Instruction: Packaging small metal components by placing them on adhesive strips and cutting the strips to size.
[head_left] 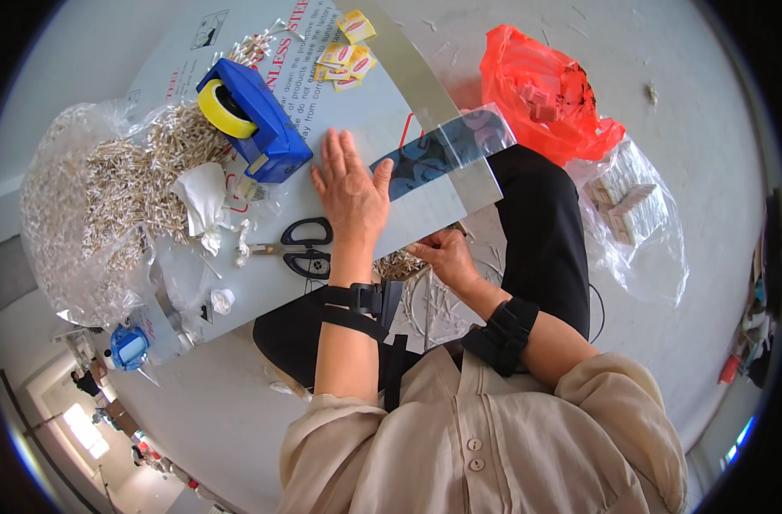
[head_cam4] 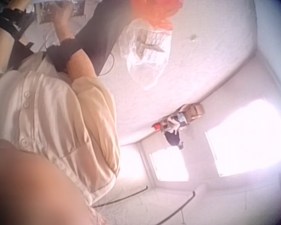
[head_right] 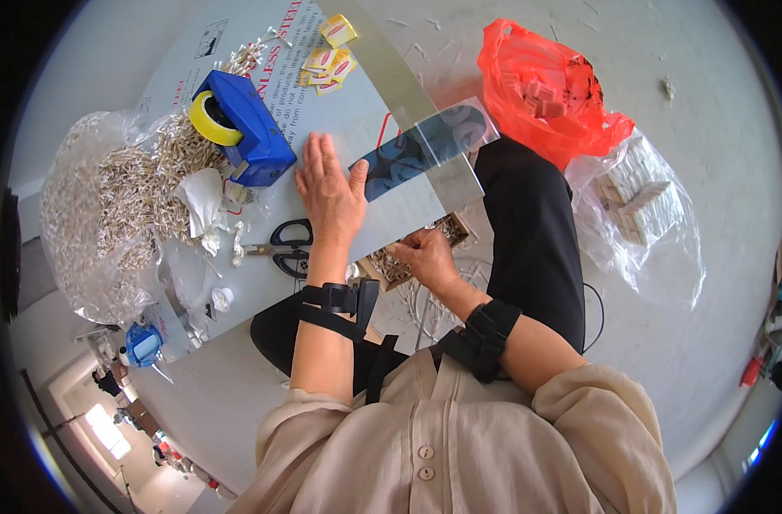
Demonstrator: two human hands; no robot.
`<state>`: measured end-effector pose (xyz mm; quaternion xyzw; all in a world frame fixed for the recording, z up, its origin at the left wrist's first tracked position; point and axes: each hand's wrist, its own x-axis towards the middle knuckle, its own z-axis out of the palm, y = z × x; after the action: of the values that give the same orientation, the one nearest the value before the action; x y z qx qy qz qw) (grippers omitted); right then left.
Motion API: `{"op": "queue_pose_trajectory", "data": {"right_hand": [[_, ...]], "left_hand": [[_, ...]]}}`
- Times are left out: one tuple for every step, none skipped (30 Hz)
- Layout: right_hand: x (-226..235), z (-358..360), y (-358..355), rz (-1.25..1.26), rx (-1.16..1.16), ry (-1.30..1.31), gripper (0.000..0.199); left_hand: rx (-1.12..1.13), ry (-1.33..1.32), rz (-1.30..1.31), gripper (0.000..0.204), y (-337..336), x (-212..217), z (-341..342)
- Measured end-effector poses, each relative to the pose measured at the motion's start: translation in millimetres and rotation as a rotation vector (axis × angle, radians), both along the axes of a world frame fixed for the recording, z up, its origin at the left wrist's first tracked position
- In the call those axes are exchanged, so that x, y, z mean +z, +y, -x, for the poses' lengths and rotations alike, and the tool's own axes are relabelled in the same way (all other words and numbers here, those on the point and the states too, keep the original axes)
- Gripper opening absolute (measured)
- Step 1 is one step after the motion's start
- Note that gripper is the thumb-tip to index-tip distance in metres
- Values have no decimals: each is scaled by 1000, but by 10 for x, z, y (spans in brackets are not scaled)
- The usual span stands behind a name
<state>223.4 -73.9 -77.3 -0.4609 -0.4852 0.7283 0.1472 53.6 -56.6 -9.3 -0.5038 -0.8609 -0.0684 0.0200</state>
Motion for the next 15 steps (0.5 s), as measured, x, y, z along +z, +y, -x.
{"op": "queue_pose_trajectory", "data": {"right_hand": [[-49, -10, -10, 16, -25, 38, 24], [-25, -6, -2, 17, -24, 37, 24], [1, -12, 7, 4, -11, 6, 23], [25, -19, 20, -8, 2, -25, 23], [69, -19, 35, -8, 4, -25, 23], [121, -17, 55, -7, 18, -35, 24], [146, -15, 68, -5, 32, -44, 24], [139, -13, 68, -8, 33, -45, 24], [114, -5, 44, 11, 19, -14, 24], [92, 1, 19, 31, 6, 19, 25], [37, 8, 9, 27, 7, 21, 25], [-13, 16, -10, 12, 5, 34, 25], [-59, 19, -26, -2, 3, 49, 25], [-100, 3, -27, -2, -4, 42, 25], [-114, -18, -26, 2, -8, 30, 24]], "left_hand": [[20, -86, -91, 71, -6, -6, 8], [43, -172, -179, 71, -13, -1, 11], [43, -173, -179, 71, -32, 2, -20], [-64, -118, -85, 71, -62, 4, -75], [-169, -60, 7, 71, -81, 19, -100], [-168, -61, 7, 71, -66, 14, -82], [-144, -39, 14, 71, -20, 5, -44], [-119, -18, 19, 70, 38, -4, -3], [-90, -8, -6, 71, 124, -12, 79], [-83, -6, -5, 71, 169, -12, 139], [-65, -14, -21, 72, 233, -24, 197], [-46, -20, -36, 72, 259, -27, 237], [-47, -36, -50, 74, 240, -22, 257], [-54, -43, -50, 74, 213, -47, 204], [-118, -42, -43, 74, 154, -36, 107]]}}
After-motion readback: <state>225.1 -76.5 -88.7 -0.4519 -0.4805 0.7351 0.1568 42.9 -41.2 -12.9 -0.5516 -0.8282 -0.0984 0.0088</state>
